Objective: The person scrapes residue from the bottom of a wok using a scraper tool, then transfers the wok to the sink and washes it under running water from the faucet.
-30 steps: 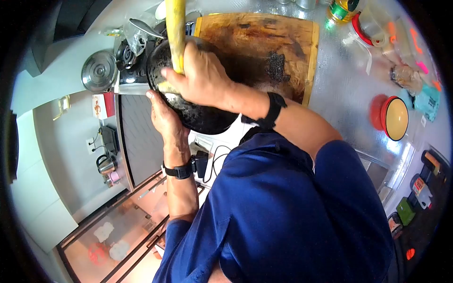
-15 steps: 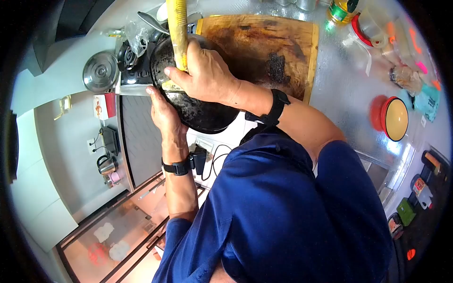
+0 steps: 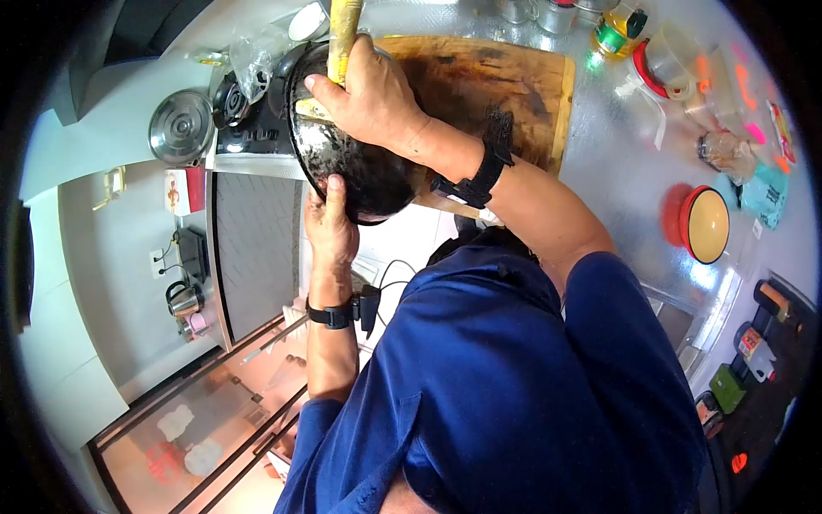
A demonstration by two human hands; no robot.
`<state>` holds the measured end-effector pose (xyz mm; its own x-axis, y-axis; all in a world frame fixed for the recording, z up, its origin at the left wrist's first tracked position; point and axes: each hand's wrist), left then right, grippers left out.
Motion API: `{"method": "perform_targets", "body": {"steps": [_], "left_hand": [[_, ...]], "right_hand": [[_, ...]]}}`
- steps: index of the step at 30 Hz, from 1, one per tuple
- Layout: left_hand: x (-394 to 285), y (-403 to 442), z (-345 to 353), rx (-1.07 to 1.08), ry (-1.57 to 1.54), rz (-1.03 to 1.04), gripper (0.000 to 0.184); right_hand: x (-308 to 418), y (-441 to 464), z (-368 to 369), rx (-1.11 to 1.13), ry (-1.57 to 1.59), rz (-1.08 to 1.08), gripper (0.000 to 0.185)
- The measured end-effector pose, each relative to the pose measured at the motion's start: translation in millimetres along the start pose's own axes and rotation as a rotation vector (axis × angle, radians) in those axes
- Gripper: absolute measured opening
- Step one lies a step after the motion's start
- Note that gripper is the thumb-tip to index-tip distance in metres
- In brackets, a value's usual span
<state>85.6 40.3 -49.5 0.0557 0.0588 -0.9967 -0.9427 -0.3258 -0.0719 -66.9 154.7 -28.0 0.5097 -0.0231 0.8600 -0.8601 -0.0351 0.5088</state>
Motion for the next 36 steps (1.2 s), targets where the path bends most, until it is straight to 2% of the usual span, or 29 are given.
{"method": "perform_targets", "body": {"steps": [4, 6, 8, 10, 12, 14, 15, 16, 18, 19, 20, 22, 23, 24, 27, 28, 30, 31, 32, 34, 36], "left_hand": [[-1.5, -4.3, -3.6, 0.006, 0.071, 0.006, 0.041], [-8.9, -8.8, 3.2, -0.032, 0.143, 0.078, 0.039], [-13.2, -12.1, 3.1, -0.019, 0.159, 0.087, 0.039], [-18.5, -17.4, -2.2, -0.004, 0.100, 0.015, 0.039], [-20.9, -19.6, -3.7, -0.001, 0.107, 0.024, 0.037], [-22.2, -20.0, -4.3, 0.007, 0.105, 0.001, 0.036], [-26.1, -17.0, 0.6, -0.005, 0.083, -0.039, 0.036], [-24.8, -18.6, 1.6, -0.005, 0.081, -0.040, 0.036], [-23.2, -9.4, 3.5, -0.023, 0.027, -0.003, 0.036], [-21.0, -8.8, 2.9, -0.040, 0.041, 0.011, 0.036], [-21.4, -6.8, 1.4, -0.036, 0.040, 0.013, 0.036], [-26.2, -6.3, -2.1, -0.014, 0.044, -0.010, 0.037], [-29.7, -6.3, 0.7, 0.004, 0.002, 0.010, 0.037], [-29.1, -10.0, -1.7, 0.009, 0.007, 0.007, 0.037], [-29.6, -7.8, -0.4, -0.034, 0.020, 0.019, 0.037], [-31.0, -7.1, -2.6, -0.034, 0.019, 0.016, 0.037], [-31.1, -6.0, -8.4, 0.024, 0.120, -0.021, 0.038], [-28.5, -5.6, -6.5, 0.036, 0.074, 0.000, 0.038], [-28.6, -10.2, -7.1, 0.039, 0.078, 0.000, 0.038], [-24.8, -8.0, -5.0, -0.018, 0.118, 0.035, 0.038], [-19.6, -7.6, -4.6, -0.013, 0.083, 0.064, 0.040]], "right_hand": [[5.9, -1.9, -2.8, 0.028, -0.026, -0.033, 0.050], [6.5, 10.1, -5.3, 0.002, -0.073, 0.086, 0.051], [11.1, 6.0, -6.7, -0.004, -0.075, 0.071, 0.050], [26.2, -2.5, -11.2, -0.012, -0.068, 0.192, 0.050], [26.3, -9.6, -11.5, -0.033, -0.094, 0.154, 0.049], [27.4, -10.7, -14.5, 0.068, -0.071, 0.204, 0.049], [28.6, -7.6, -11.6, -0.004, -0.029, 0.289, 0.049], [31.8, -7.0, -13.6, 0.035, -0.040, 0.351, 0.048], [34.2, -29.7, -4.1, -0.029, -0.022, 0.194, 0.048], [34.9, -31.0, -4.3, -0.016, -0.037, 0.205, 0.047], [31.0, -36.8, -1.5, -0.054, -0.027, 0.093, 0.048], [28.1, -20.3, -2.2, -0.055, -0.047, 0.167, 0.048], [30.1, -9.3, -5.1, -0.044, -0.038, 0.326, 0.048], [27.8, -9.4, -6.4, -0.009, -0.012, 0.328, 0.048], [38.1, -36.0, 0.3, -0.009, -0.038, 0.081, 0.049], [37.6, -36.9, 0.2, -0.012, -0.025, 0.061, 0.049], [35.7, -16.6, -4.0, -0.003, -0.072, 0.252, 0.049], [29.5, -7.9, -4.3, -0.024, -0.044, 0.312, 0.049], [32.2, -9.9, -5.2, -0.015, -0.069, 0.312, 0.049], [36.5, -28.4, -3.8, -0.115, -0.087, 0.090, 0.047], [31.5, -25.1, -9.7, -0.096, -0.030, 0.094, 0.047]]}}
Point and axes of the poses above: each hand's wrist, its own y-axis towards the middle knuckle, its own z-axis out of the palm, x = y × z, and after that the axes turned 5 degrees about y, right-handed
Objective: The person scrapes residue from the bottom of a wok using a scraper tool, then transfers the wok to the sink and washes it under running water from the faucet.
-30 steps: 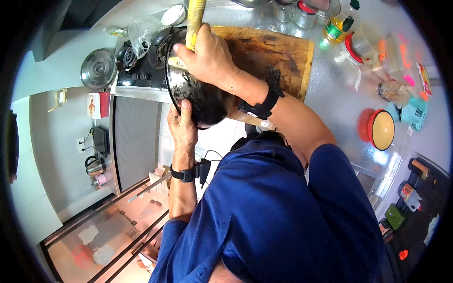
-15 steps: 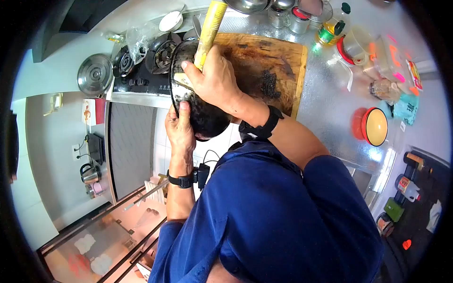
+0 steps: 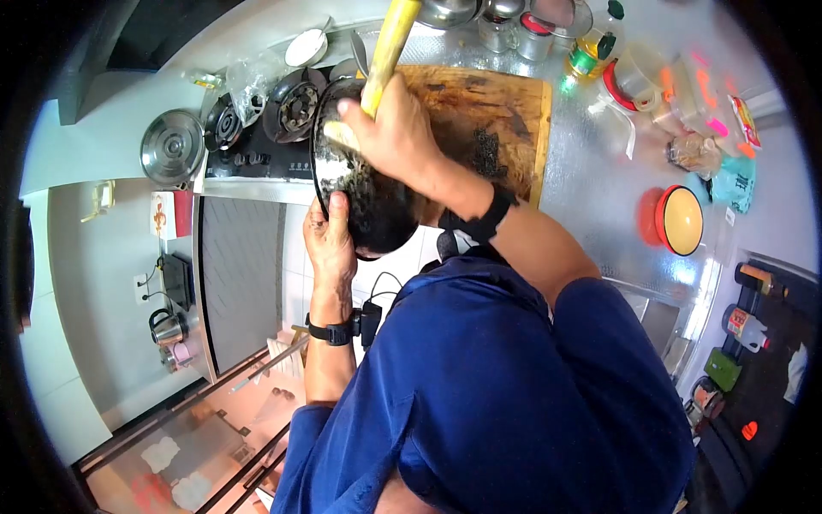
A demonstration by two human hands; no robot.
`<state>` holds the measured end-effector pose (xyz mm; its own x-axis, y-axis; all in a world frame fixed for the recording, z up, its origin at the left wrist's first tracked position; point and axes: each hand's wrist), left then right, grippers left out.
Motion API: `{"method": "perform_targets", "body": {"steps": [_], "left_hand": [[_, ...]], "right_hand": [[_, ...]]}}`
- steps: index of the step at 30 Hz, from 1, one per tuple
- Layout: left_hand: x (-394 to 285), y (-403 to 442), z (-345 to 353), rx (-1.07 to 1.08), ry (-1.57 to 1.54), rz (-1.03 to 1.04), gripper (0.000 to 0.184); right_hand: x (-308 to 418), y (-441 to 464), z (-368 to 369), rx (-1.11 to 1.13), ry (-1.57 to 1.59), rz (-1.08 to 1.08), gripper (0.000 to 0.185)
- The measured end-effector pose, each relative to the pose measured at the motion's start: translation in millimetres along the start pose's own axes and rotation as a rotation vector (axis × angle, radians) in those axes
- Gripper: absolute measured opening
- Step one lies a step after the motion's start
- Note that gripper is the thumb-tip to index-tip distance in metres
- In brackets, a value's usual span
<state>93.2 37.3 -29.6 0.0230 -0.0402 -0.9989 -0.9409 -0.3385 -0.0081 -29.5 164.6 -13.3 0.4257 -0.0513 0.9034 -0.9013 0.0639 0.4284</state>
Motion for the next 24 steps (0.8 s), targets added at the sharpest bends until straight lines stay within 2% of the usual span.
{"method": "perform_targets", "body": {"steps": [2, 3, 4, 5, 6, 8, 10, 12, 13, 14, 16, 17, 18, 20, 22, 23, 24], "left_hand": [[-5.7, -3.0, -1.9, 0.064, 0.053, -0.062, 0.039], [-7.1, -3.6, -1.0, 0.068, 0.006, -0.106, 0.038], [-7.8, 2.7, 2.8, 0.071, 0.000, -0.080, 0.038], [-5.9, 4.1, 4.9, 0.050, -0.012, -0.036, 0.037], [-3.4, -1.3, 3.8, 0.028, -0.015, -0.015, 0.036], [-8.3, -2.0, 4.8, 0.043, -0.039, -0.055, 0.035], [-7.2, -3.5, 1.1, 0.047, 0.001, -0.066, 0.036], [-3.6, -4.5, 3.4, 0.024, -0.041, -0.034, 0.036], [-2.7, -5.0, 0.6, 0.059, -0.043, -0.036, 0.037], [-1.3, -4.9, -0.3, 0.054, -0.040, -0.041, 0.037], [-6.3, -5.6, 0.7, 0.084, 0.015, -0.061, 0.038], [-4.4, -4.8, 1.3, 0.081, -0.003, -0.064, 0.038], [-5.9, -0.6, 5.3, 0.084, -0.007, -0.046, 0.038], [-6.9, -5.6, 8.1, 0.022, -0.019, -0.034, 0.038], [-5.3, -6.1, 7.2, 0.032, -0.006, -0.053, 0.038], [-5.3, -7.7, 5.2, 0.048, 0.008, -0.075, 0.038], [-7.6, -4.0, 4.5, 0.071, 0.017, -0.081, 0.039]], "right_hand": [[-10.7, 11.1, -2.5, 0.029, -0.023, 0.162, 0.046], [11.6, 6.0, -9.7, 0.131, -0.029, 0.268, 0.047], [6.1, -6.9, 1.6, 0.000, -0.114, -0.027, 0.048], [-1.8, -9.9, 2.0, 0.012, -0.034, -0.061, 0.048], [-0.2, -15.9, 1.1, 0.028, 0.047, -0.070, 0.049], [-9.5, 5.0, -3.9, 0.061, -0.019, 0.166, 0.048], [-9.0, 2.2, -4.0, 0.020, -0.053, 0.097, 0.045], [-4.1, -12.2, -6.6, 0.018, 0.033, -0.090, 0.044], [-5.3, -11.2, -7.8, 0.044, 0.026, -0.065, 0.042], [-6.8, -6.9, -9.3, 0.091, 0.006, 0.057, 0.042], [-9.7, 1.9, -6.3, 0.025, 0.016, 0.105, 0.043], [-9.7, -4.6, -7.0, 0.052, -0.029, 0.064, 0.045], [-6.3, -15.2, -5.4, 0.039, 0.056, 0.002, 0.046], [-7.9, -19.9, -5.9, -0.006, 0.040, -0.162, 0.038], [-5.2, 3.3, -14.1, 0.096, -0.012, 0.157, 0.045], [-15.0, 4.4, -9.4, 0.023, 0.016, 0.062, 0.046], [-13.6, -5.3, -8.7, 0.015, 0.017, 0.062, 0.046]]}}
Point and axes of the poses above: each hand's wrist, its own y-axis towards the middle knuckle, its own z-axis out of the palm, x = y × z, and after that the axes turned 5 degrees about y, right-handed
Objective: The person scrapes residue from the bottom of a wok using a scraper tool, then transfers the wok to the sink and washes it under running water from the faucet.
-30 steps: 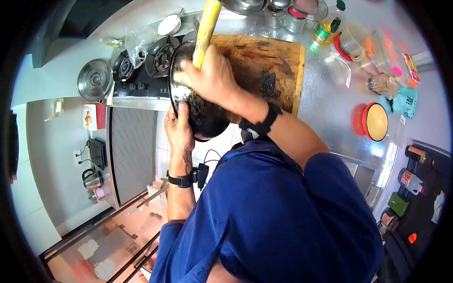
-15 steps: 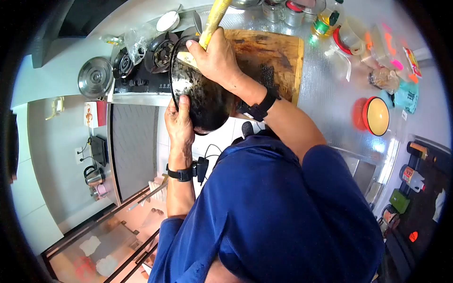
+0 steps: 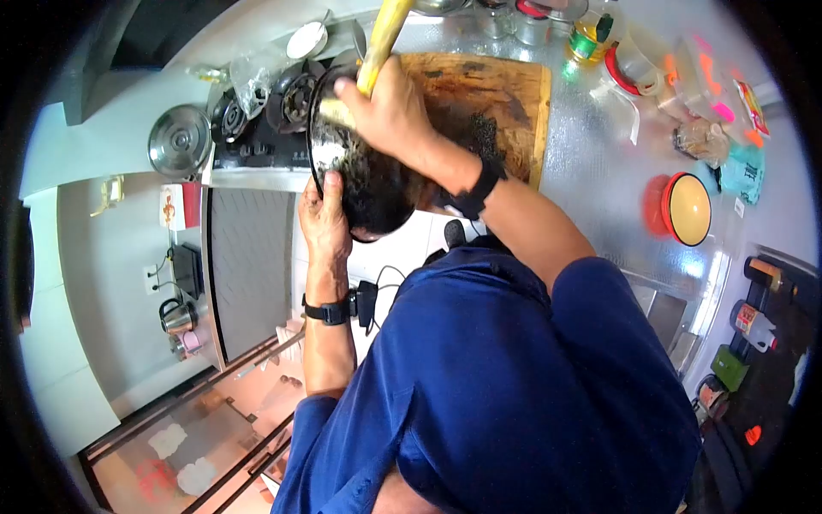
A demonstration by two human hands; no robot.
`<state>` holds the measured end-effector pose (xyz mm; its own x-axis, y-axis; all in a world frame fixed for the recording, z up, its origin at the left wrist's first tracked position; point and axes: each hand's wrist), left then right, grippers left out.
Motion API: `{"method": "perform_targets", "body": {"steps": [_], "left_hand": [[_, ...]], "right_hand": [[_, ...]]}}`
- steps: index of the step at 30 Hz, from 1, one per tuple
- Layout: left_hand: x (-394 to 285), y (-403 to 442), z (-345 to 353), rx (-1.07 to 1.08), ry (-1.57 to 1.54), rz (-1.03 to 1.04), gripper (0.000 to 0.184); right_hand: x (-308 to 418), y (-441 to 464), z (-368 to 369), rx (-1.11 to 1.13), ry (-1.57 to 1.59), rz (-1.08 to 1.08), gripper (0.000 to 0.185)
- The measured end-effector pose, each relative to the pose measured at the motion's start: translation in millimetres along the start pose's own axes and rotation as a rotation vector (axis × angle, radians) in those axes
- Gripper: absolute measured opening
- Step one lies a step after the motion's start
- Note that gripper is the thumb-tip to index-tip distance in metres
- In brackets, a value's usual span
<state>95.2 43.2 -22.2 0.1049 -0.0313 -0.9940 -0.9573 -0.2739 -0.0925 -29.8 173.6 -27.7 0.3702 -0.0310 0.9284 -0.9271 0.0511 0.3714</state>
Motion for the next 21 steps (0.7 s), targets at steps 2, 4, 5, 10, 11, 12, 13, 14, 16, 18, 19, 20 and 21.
{"method": "perform_targets", "body": {"steps": [2, 4, 5, 10, 11, 12, 13, 14, 16, 18, 19, 20, 21], "left_hand": [[4.4, 1.4, 3.9, -0.027, -0.049, 0.055, 0.038], [0.2, 1.2, 3.9, -0.005, -0.062, 0.046, 0.038], [-0.8, 2.4, 3.5, 0.002, -0.033, 0.031, 0.038], [2.3, -0.7, 7.5, -0.033, -0.041, 0.055, 0.038], [2.4, -1.5, 2.6, -0.006, -0.023, 0.027, 0.039], [0.5, -2.7, 4.1, -0.014, -0.021, 0.019, 0.039], [-4.8, -3.2, 7.2, -0.004, -0.012, 0.019, 0.040], [-8.9, -5.4, 8.0, 0.010, -0.001, 0.020, 0.040], [5.0, -2.9, -1.8, -0.032, 0.129, -0.002, 0.039], [0.1, -5.2, 5.3, -0.039, -0.041, 0.001, 0.037], [-1.6, -5.5, 5.0, -0.045, -0.040, -0.008, 0.037], [-3.2, -5.4, 2.9, -0.032, -0.045, -0.014, 0.036], [-4.7, -8.6, 0.2, -0.018, -0.046, -0.023, 0.035]], "right_hand": [[3.7, -13.1, -0.7, -0.003, 0.067, -0.170, 0.047], [1.0, -7.2, -2.9, 0.018, 0.049, -0.223, 0.047], [2.0, 7.3, -6.1, 0.049, 0.025, -0.044, 0.046], [5.4, -16.5, -4.5, 0.012, 0.117, -0.171, 0.046], [-1.9, -16.3, -2.9, 0.016, 0.090, -0.186, 0.047], [-3.7, -7.3, -4.4, 0.043, -0.040, -0.011, 0.041], [-11.3, 9.2, -4.7, 0.025, 0.028, 0.018, 0.044], [-16.5, 18.9, -4.5, 0.001, 0.097, 0.048, 0.047], [-7.7, -0.6, -1.4, -0.003, -0.093, -0.143, 0.045], [4.1, -16.4, -1.7, -0.012, 0.129, -0.222, 0.043], [2.4, -10.1, -3.7, 0.027, 0.111, -0.097, 0.044], [-0.8, 3.3, -6.6, 0.018, 0.001, -0.017, 0.046], [-5.8, 8.1, -8.3, 0.046, 0.011, 0.049, 0.047]]}}
Point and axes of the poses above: each hand's wrist, its own y-axis towards the middle knuckle, its own z-axis out of the palm, x = y × z, and after that the axes turned 5 degrees about y, right-handed
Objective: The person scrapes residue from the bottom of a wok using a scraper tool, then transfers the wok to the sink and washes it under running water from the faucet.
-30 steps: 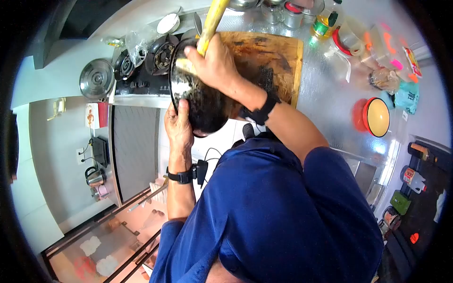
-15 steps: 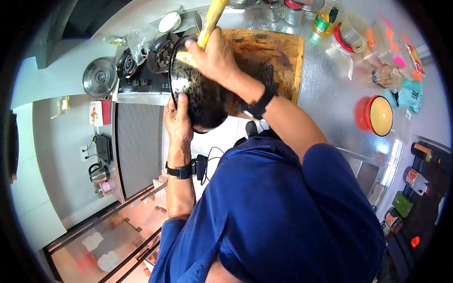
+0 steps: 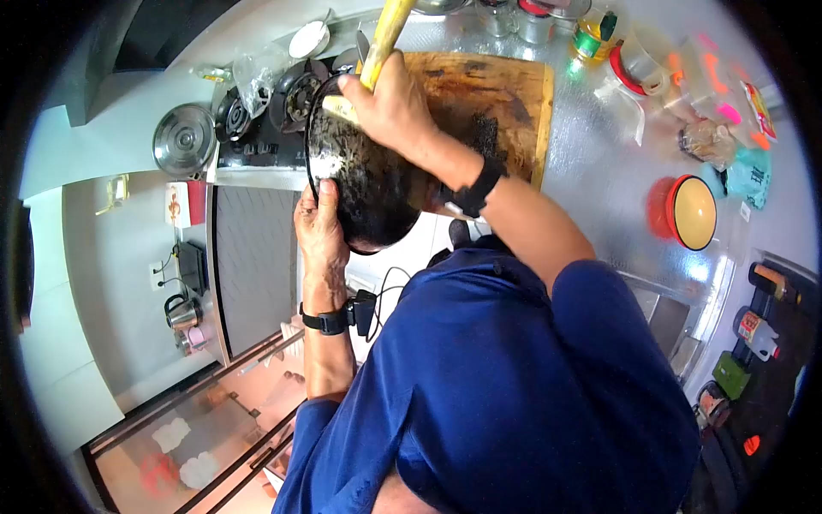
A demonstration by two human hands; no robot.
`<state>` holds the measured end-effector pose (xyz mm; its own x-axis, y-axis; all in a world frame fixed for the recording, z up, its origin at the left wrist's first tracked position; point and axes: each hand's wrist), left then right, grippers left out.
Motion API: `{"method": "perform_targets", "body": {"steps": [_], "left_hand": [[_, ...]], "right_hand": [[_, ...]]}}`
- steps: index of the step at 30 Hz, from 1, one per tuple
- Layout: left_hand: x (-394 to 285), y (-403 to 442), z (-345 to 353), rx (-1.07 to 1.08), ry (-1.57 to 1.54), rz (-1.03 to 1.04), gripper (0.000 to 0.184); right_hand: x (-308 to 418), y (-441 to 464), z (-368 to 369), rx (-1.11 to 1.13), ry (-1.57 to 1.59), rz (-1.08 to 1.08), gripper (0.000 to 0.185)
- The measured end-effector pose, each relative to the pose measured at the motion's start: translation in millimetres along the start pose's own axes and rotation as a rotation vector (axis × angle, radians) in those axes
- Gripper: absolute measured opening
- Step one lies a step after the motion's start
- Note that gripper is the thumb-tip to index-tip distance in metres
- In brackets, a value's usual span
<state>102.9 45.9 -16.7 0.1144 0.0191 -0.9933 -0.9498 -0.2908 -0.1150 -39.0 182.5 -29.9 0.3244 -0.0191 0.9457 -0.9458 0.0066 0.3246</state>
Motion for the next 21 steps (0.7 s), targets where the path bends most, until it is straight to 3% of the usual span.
{"method": "perform_targets", "body": {"steps": [1, 5, 7, 9, 12, 16, 19, 21], "left_hand": [[-2.9, -4.6, -1.2, 0.001, 0.004, -0.002, 0.035], [-7.1, -9.6, -3.6, -0.034, -0.009, -0.012, 0.035], [-13.5, -5.8, -3.7, 0.008, 0.024, -0.054, 0.034], [-16.5, 0.8, 2.0, -0.010, 0.014, -0.053, 0.033], [-18.1, 7.6, 5.8, -0.010, -0.060, -0.068, 0.034], [-17.6, 13.8, 1.4, 0.017, 0.018, -0.079, 0.033], [-17.8, 20.3, 1.1, 0.002, -0.024, -0.102, 0.032], [-16.2, 26.6, -5.8, 0.056, -0.024, -0.102, 0.035]], "right_hand": [[-1.1, 5.7, -1.8, 0.020, 0.008, 0.052, 0.048], [1.1, -7.7, -1.8, 0.018, 0.025, -0.072, 0.050], [4.5, -0.1, -2.9, 0.052, 0.066, 0.082, 0.049], [2.8, -5.6, 1.2, 0.046, 0.073, 0.082, 0.048], [4.8, -18.9, 5.7, 0.035, 0.003, -0.190, 0.045], [5.2, 10.8, -0.9, 0.060, 0.000, 0.139, 0.047], [7.0, -5.3, 1.9, -0.082, 0.003, -0.250, 0.048], [7.3, 0.8, -5.4, 0.043, -0.039, 0.026, 0.049]]}}
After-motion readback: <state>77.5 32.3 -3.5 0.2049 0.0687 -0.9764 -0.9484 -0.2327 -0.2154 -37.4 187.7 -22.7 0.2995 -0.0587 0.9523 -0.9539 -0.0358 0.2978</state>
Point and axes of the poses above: each hand's wrist, its own y-axis towards the middle knuckle, its own z-axis out of the palm, x = y × z, and after that the axes turned 5 degrees about y, right-handed
